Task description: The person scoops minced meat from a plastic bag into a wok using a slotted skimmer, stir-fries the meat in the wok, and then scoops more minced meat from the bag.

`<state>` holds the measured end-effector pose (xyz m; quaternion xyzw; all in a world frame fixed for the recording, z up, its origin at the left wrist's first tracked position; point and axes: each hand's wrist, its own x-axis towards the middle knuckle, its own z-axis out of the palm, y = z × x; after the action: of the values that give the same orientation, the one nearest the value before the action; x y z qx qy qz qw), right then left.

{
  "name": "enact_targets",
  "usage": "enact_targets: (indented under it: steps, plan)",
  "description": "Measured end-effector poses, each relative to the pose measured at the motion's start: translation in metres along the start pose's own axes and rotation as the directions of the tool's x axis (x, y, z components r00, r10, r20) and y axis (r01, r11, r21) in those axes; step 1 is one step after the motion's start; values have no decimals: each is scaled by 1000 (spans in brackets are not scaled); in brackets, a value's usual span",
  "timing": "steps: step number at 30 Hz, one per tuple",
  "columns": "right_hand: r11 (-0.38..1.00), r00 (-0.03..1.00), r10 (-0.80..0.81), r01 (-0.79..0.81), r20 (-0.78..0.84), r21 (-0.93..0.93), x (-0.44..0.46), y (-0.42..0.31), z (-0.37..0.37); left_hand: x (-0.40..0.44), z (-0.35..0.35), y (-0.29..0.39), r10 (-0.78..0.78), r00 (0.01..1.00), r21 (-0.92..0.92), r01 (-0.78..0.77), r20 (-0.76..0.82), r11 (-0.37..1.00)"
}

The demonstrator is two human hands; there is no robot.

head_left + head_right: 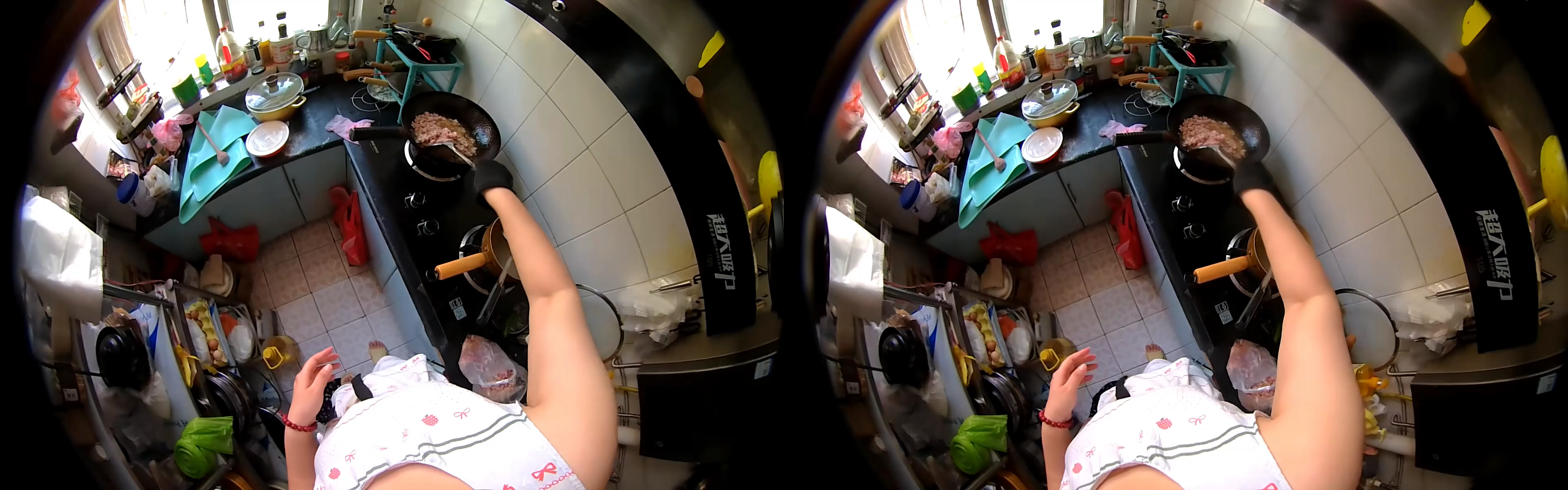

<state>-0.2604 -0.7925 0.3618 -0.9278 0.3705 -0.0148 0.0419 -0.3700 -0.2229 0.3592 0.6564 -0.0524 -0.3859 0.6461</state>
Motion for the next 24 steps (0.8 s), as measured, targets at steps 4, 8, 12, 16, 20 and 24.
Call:
enact_targets:
  steps: [4,8,12,16,20,24]
  plan:
    - [978,976,-205,208,-74,29,-9,17,-44,10,3,14,37,999,-91,-39,-25,995]
    - [983,991,-133,128,-28,-128,-44,-3,-73,25,11,24,58,998,-145,-58,-5,988]
    - [961,980,-194,180,-44,-212,-42,-12,-34,42,17,31,67,996,-154,-57,58,986]
    - [993,995,-102,102,-3,-64,-18,-2,-24,57,11,36,81,989,-161,-60,124,985]
    - [994,994,-106,105,28,18,-20,10,-58,70,-8,46,81,981,-138,-56,179,989]
    - [998,997,64,-65,-46,-17,-38,-30,-63,86,-36,60,75,965,-100,-51,252,994]
